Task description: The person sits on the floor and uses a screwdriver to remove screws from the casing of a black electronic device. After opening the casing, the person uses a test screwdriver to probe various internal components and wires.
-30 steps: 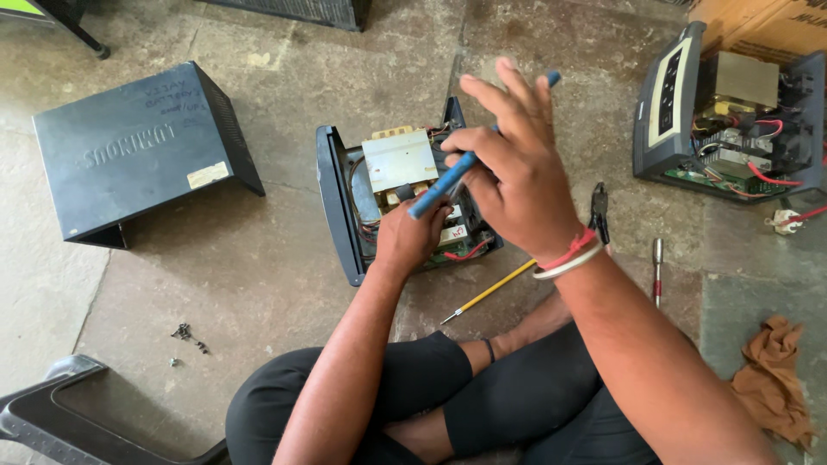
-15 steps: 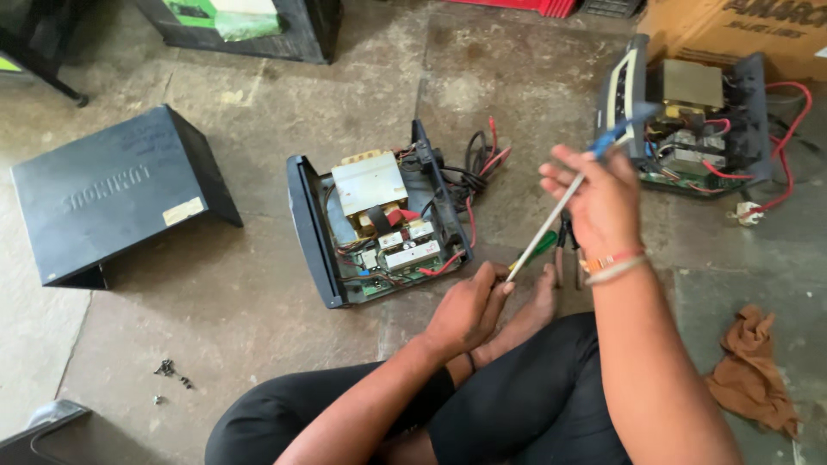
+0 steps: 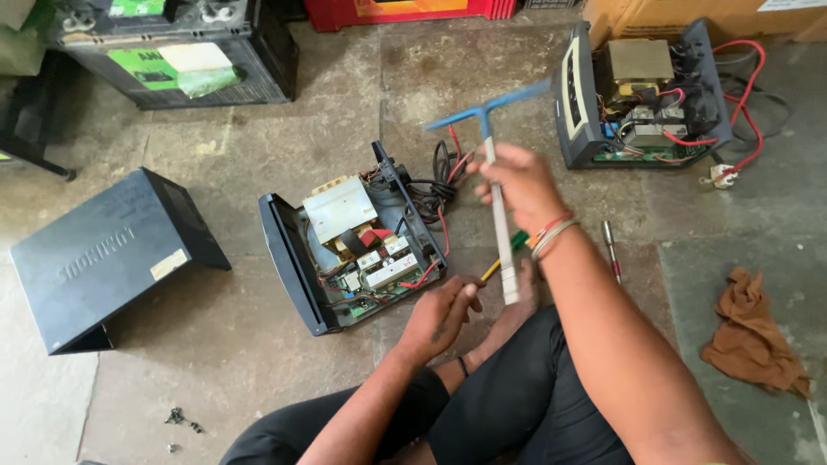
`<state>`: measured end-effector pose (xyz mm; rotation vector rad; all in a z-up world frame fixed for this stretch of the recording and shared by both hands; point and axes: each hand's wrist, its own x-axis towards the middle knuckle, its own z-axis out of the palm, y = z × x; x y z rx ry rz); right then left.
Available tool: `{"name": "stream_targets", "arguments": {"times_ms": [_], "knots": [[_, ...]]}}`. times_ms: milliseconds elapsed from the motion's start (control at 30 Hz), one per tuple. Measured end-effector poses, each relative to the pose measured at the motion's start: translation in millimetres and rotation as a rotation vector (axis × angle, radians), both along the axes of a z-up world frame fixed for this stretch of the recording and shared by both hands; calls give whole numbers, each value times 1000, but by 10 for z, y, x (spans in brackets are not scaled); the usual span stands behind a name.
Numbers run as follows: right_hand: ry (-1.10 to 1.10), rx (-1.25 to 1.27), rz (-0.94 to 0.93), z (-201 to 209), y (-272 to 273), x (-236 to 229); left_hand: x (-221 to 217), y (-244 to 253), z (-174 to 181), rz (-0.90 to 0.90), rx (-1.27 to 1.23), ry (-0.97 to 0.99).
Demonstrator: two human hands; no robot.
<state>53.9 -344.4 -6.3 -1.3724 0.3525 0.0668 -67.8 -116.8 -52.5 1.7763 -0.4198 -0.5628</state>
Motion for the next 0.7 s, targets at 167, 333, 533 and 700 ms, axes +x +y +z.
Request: {"name": "stream_targets", "arguments": {"times_ms": [167,333,533,700], "knots": [[-32,-365,-133,-141,-625,-39,-106,76,-654,-53,450,-512],[200,-439,-233,-1021,-989,195,-65,49,-1077,-57,795,-353],[343,-749,-203,-1921,-1217,273,-61,90,-1614,-154,926,-443],[327,-1153,-183,-1898,-1233,182,-129,62,-1564,-52,844,-412]]}}
